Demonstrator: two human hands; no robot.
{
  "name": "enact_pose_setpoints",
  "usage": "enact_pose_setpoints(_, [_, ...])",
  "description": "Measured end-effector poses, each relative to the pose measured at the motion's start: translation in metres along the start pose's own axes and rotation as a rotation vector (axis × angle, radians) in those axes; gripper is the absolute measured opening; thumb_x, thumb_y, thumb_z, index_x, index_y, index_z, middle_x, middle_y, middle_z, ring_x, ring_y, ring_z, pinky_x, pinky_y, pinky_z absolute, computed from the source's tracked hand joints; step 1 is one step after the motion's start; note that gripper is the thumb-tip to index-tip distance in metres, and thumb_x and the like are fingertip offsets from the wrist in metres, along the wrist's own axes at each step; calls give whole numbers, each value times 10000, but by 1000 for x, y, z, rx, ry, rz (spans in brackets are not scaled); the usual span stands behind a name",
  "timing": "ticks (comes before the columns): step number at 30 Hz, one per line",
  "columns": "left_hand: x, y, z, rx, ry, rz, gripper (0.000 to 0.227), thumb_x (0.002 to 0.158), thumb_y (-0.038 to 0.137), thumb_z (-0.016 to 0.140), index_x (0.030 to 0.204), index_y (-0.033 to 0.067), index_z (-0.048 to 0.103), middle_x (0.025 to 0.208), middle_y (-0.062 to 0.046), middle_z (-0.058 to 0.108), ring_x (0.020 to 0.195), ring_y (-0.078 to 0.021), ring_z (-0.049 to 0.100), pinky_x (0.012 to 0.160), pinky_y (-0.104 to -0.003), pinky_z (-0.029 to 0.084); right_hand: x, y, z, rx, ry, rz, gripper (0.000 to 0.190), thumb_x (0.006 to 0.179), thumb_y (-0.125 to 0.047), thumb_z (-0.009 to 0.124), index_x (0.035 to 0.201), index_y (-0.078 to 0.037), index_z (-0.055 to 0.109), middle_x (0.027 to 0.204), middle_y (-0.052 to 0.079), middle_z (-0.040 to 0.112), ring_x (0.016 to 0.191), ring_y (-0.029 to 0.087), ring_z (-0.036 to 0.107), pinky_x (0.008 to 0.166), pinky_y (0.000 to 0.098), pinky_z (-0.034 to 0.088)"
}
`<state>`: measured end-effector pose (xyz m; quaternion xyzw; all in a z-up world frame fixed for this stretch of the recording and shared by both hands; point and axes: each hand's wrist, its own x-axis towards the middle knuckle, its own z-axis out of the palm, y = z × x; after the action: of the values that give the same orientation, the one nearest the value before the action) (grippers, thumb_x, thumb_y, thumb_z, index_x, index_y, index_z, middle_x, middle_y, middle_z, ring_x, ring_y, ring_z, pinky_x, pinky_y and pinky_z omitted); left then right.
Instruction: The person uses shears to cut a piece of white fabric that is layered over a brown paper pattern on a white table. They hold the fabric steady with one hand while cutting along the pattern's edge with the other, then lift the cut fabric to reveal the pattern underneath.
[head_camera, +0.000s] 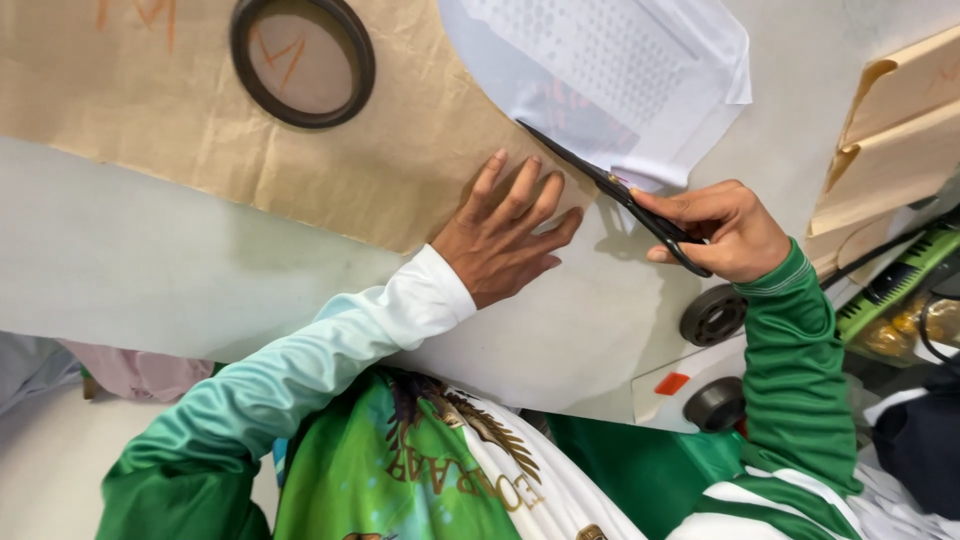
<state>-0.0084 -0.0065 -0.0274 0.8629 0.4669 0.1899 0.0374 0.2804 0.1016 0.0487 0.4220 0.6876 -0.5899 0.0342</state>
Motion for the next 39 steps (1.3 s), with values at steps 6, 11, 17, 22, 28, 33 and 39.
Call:
enact_pose_setpoints(6, [-1,1,2,-24,3,-6,854,791,725,879,1396,251,507,1387,-97,526,1318,-323,486,1169,-572,335,2,0,6,69,52,-11,678,690,-129,864,1314,17,643,1297,220,660,624,64,317,466,205,292])
enact_pose_setpoints(11, [0,1,1,-31,-9,-8,792,838,698,862,1396,254,516,1390,-95,513,1316,-330,507,1155,-567,345,4,-3,10,23,53,28,654,713,-72,856,1323,35,645,1244,189,703,610,94,306,490,240,269])
enact_pose_setpoints(17, [0,1,0,-43,2,-15,782,828,684,881,1385,256,537,1399,-94,531,1309,-331,522,1160,-571,345,2,1,14,42,62,-11,681,710,-110,865,1338,26,638,1245,182,692,632,108,279,501,255,260])
enact_pose_setpoints(22, [0,1,-2,-42,-11,-15,812,807,695,890,1388,258,528,1420,-101,520,1334,-335,502,1165,-564,336,4,-3,19,72,89,5,688,695,-103,875,1331,19,643,1240,170,697,656,68,345,512,221,292])
enact_pose_setpoints(28, [-1,3,1,-65,6,-24,831,788,682,898,1387,245,524,1401,-99,528,1326,-331,499,1164,-577,348,3,-3,23,25,77,6,644,760,-119,852,1361,-6,649,791,-46,394,653,149,245,538,301,234])
enact_pose_setpoints(33, [-1,3,0,-68,-3,-23,851,798,688,890,1421,249,512,1428,-108,508,1343,-335,487,1160,-573,348,4,-5,27,115,105,-12,689,717,-162,874,1347,2,646,830,-77,379,652,115,252,529,265,237])
enact_pose_setpoints(39, [0,0,-1,-50,22,-28,827,786,668,898,1388,236,531,1398,-101,534,1329,-317,488,1167,-572,343,12,-11,31,47,104,1,668,742,-149,867,1360,-19,648,796,-61,338,668,159,243,556,285,243])
